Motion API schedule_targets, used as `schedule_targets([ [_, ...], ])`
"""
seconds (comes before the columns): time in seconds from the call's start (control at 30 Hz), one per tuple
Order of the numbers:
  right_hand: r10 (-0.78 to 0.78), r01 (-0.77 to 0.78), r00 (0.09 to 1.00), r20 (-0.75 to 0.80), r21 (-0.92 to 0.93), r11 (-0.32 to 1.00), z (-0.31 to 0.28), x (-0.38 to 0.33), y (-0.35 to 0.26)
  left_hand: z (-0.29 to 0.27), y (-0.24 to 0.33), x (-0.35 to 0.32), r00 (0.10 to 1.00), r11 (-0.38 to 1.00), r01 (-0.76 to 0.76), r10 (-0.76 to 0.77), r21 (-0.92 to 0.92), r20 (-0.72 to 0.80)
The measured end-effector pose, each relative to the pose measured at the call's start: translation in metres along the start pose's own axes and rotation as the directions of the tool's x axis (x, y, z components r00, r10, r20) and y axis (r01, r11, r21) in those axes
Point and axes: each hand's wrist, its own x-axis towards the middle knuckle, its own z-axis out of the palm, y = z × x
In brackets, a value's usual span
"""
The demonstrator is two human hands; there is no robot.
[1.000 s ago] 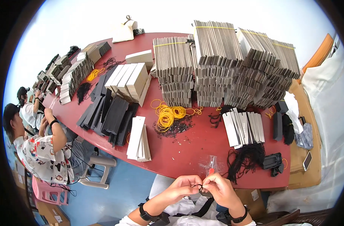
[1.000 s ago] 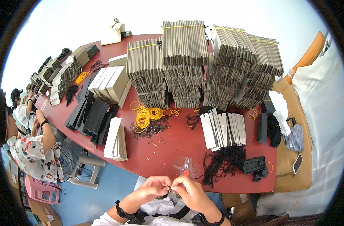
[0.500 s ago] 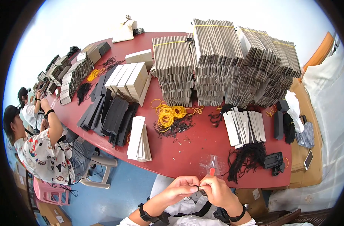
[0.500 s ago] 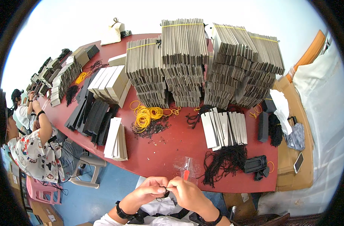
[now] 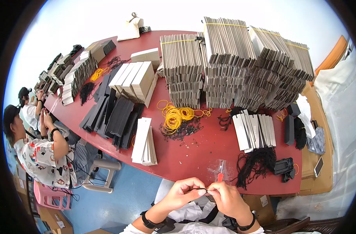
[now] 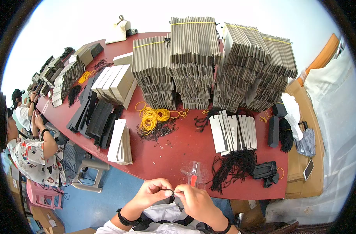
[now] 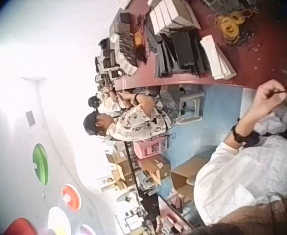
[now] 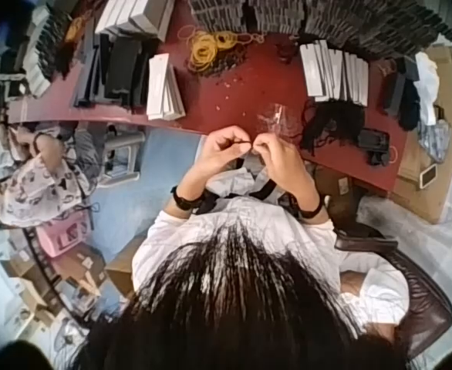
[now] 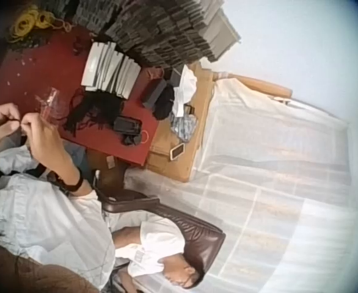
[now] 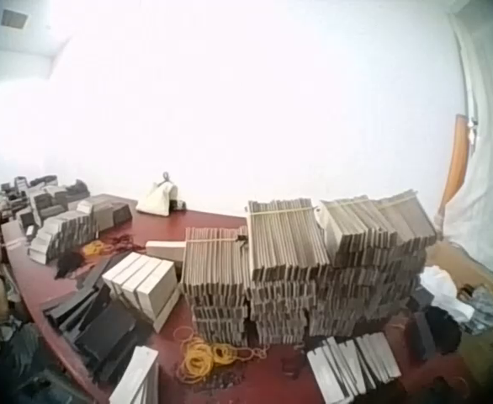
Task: The person assembles tags by threading a string through the hole of a tag and looping the string through itself by hand. The completed tag is then placed onto a stack on the table.
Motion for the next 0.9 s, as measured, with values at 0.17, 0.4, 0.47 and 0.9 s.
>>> schedule_targets([
  [0.17, -0.166, 0.158, 0.986, -0.013, -0.234, 0.959, -0.001, 0.002, 0.003, 0.001, 0.005, -0.001, 0.994, 0.989, 0.099, -0.092, -0.113, 0.065],
  [0.4, -0.291, 0.228, 0.94, -0.175, -0.308, 0.924, 0.011, -0.003, 0.005, 0.005, -0.001, -0.003, 0.996, 0.993, 0.035, -0.044, -0.112, -0.074],
  [0.47, -0.211, 0.181, 0.947, -0.242, -0.14, 0.974, 0.014, -0.003, 0.003, 0.009, 0.0, -0.002, 0.994, 0.997, -0.038, 0.031, -0.062, -0.106],
  [0.9, -0.112, 0.061, 0.92, -0.375, -0.144, 0.988, 0.022, -0.002, 0.001, 0.04, 0.01, 0.004, 0.739, 0.507, -0.24, 0.648, 0.828, -0.183],
])
